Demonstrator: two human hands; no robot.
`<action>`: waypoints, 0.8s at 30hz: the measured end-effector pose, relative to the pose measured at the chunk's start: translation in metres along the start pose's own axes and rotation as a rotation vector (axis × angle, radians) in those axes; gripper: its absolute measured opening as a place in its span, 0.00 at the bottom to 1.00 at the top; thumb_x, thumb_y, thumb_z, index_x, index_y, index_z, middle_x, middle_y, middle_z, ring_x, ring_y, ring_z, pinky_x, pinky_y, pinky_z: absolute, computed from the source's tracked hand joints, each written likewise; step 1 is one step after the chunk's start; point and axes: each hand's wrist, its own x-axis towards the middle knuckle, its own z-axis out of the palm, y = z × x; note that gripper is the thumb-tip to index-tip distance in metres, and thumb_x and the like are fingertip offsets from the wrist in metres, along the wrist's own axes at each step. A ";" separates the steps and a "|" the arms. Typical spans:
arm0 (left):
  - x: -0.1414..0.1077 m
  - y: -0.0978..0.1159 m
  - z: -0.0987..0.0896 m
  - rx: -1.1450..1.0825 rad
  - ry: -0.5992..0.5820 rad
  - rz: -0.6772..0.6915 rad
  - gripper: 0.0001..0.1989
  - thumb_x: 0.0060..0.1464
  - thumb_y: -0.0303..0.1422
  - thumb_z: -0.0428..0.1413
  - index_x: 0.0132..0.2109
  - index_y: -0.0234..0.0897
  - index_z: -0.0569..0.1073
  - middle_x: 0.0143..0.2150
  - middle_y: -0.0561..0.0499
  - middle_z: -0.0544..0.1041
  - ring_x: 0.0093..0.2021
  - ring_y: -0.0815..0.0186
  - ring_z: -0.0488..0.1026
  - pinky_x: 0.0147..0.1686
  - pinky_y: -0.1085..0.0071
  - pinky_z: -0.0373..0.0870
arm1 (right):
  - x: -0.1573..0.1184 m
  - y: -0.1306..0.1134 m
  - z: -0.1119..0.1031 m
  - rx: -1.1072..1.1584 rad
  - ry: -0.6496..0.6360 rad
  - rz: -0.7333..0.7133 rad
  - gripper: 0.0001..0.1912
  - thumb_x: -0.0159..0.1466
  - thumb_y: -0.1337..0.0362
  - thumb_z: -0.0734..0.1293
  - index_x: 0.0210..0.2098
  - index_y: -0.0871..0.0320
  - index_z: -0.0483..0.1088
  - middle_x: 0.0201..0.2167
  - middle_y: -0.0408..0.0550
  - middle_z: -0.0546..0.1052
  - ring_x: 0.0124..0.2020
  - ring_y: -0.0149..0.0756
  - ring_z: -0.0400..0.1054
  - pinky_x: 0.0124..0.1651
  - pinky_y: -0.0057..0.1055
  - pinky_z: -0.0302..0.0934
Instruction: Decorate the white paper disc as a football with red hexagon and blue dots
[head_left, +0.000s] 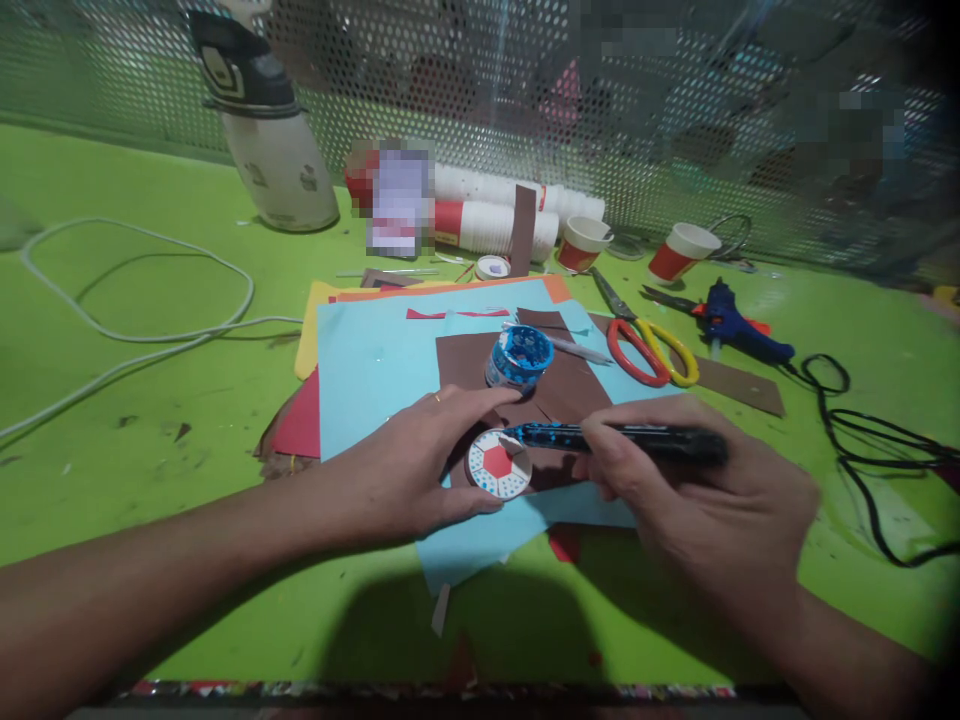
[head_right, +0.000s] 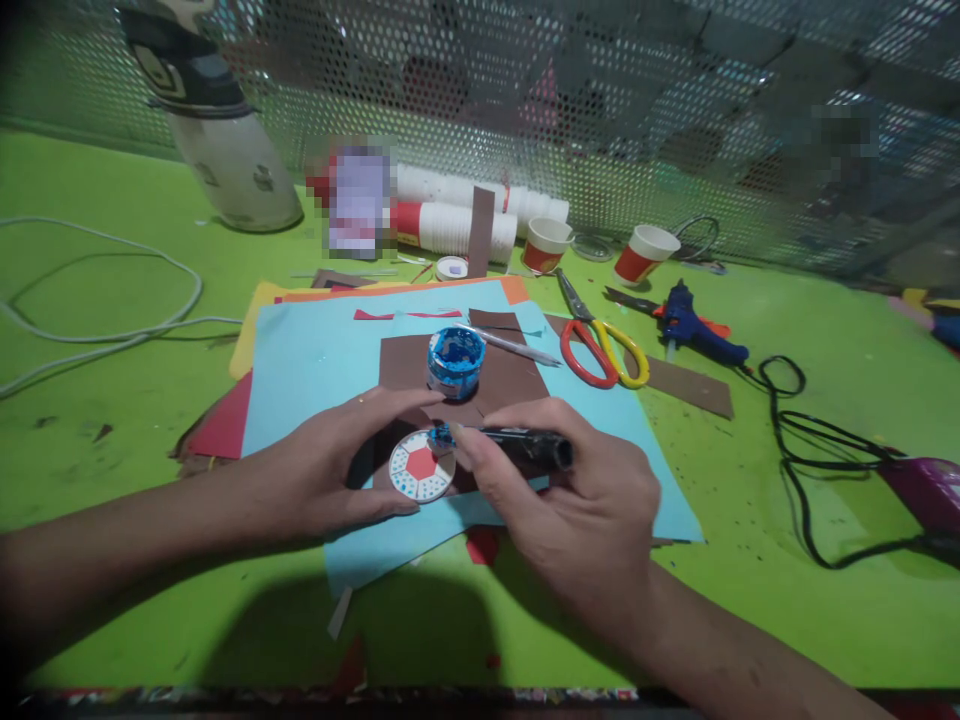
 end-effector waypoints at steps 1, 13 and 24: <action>0.000 0.000 0.000 -0.002 -0.002 -0.003 0.38 0.52 0.34 0.63 0.66 0.42 0.55 0.64 0.43 0.65 0.62 0.53 0.63 0.58 0.55 0.64 | 0.000 0.000 -0.002 0.023 0.014 0.012 0.06 0.60 0.60 0.72 0.30 0.55 0.73 0.17 0.37 0.74 0.17 0.27 0.67 0.21 0.26 0.60; 0.000 0.000 -0.001 -0.021 -0.007 0.008 0.37 0.53 0.34 0.63 0.66 0.41 0.54 0.61 0.43 0.67 0.59 0.55 0.64 0.57 0.57 0.64 | 0.003 0.005 0.000 0.013 -0.075 -0.072 0.03 0.61 0.63 0.70 0.32 0.55 0.73 0.20 0.38 0.76 0.19 0.28 0.69 0.23 0.26 0.62; -0.001 0.001 -0.001 0.002 -0.002 0.009 0.37 0.53 0.34 0.63 0.65 0.41 0.55 0.61 0.44 0.67 0.59 0.54 0.65 0.56 0.57 0.64 | -0.001 0.009 0.004 0.024 -0.113 -0.065 0.05 0.61 0.62 0.70 0.33 0.56 0.73 0.22 0.38 0.77 0.20 0.25 0.70 0.26 0.24 0.62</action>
